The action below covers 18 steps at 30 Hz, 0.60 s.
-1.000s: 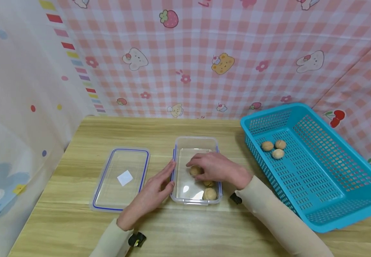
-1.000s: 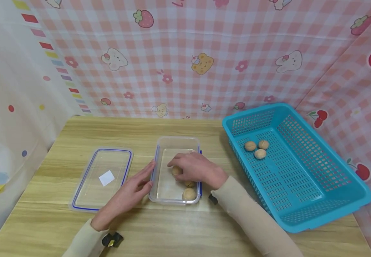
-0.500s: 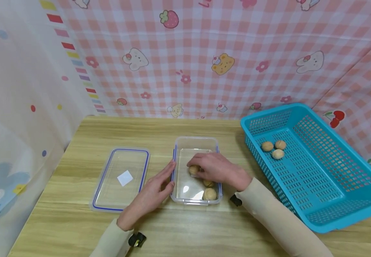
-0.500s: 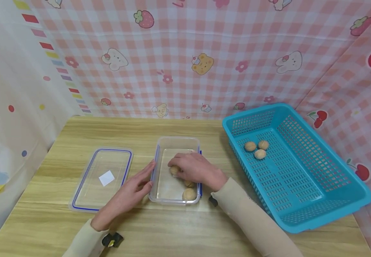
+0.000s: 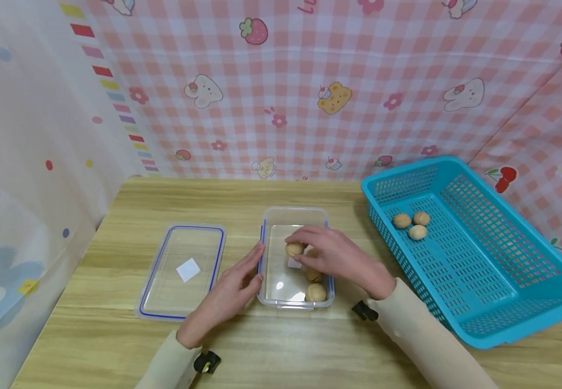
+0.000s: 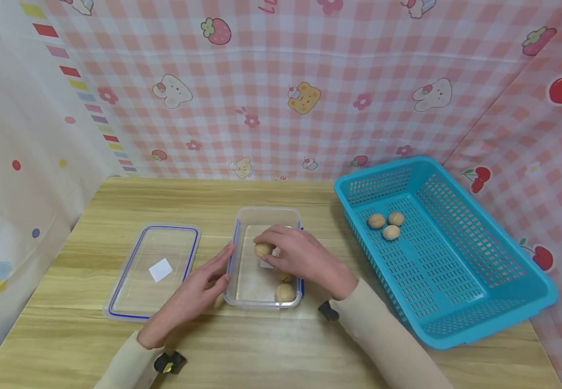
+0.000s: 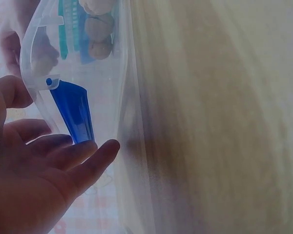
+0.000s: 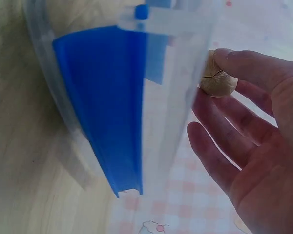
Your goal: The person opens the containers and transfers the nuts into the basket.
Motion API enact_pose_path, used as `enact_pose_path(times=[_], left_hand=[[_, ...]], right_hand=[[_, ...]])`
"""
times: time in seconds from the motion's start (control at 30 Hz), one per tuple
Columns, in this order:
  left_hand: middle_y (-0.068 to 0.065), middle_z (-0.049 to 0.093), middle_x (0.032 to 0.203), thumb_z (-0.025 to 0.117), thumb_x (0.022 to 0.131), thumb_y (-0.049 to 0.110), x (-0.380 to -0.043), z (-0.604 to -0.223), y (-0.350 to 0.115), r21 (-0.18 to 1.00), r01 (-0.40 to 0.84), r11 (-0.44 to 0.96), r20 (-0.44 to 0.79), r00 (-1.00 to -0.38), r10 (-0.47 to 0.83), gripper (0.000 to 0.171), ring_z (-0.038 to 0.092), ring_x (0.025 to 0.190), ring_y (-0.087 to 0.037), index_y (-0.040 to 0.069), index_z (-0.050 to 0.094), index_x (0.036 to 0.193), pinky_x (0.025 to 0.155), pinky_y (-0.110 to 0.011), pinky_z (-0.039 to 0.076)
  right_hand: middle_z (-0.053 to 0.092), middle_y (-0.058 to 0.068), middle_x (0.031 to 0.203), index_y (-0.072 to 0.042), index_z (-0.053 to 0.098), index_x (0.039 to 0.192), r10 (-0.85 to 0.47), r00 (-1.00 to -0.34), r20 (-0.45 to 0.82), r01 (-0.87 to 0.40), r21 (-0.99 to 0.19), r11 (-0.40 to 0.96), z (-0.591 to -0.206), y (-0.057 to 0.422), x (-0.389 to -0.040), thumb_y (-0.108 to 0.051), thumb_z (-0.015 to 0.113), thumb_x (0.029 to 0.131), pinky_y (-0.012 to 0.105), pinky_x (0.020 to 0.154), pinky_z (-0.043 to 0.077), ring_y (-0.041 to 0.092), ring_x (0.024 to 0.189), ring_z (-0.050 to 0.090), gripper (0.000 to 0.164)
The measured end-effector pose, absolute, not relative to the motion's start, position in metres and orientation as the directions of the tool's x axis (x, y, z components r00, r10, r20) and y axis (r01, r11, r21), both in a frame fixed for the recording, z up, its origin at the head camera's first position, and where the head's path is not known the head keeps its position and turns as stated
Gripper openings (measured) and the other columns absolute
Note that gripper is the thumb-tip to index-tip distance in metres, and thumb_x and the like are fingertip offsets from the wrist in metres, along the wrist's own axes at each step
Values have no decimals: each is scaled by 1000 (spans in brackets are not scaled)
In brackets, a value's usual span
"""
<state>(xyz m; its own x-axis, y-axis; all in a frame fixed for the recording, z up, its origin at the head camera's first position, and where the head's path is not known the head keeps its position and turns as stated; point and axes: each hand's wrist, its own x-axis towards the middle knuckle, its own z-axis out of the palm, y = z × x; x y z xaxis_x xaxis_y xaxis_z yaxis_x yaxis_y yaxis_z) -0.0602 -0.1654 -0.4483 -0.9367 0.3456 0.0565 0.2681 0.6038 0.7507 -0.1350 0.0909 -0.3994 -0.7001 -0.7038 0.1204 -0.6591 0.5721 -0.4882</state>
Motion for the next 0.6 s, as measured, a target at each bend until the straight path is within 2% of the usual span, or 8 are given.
enact_pose_path(times=[0.4,0.6], left_hand=[[-11,28,167,60,104,11,-61,-449,-166,754,265,600,52,-936,348,62,33,150,-31,4,33,159,122,-46,29],[-11,28,167,59,104,11,-61,-449,-165,753,266,601,55,-937,346,61,32,150,-30,4,33,159,122,-45,30]], right_hand=[[71,5,124,-7,71,125,-670,-672,316,-716,-506,480,-384,110,-118,-13,82,90,38,88,61,18,108,69,37],[72,3,121,-8,72,123,-638,-674,373,-725,-499,475,-375,118,-110,-12,83,89,36,84,62,15,103,69,36]])
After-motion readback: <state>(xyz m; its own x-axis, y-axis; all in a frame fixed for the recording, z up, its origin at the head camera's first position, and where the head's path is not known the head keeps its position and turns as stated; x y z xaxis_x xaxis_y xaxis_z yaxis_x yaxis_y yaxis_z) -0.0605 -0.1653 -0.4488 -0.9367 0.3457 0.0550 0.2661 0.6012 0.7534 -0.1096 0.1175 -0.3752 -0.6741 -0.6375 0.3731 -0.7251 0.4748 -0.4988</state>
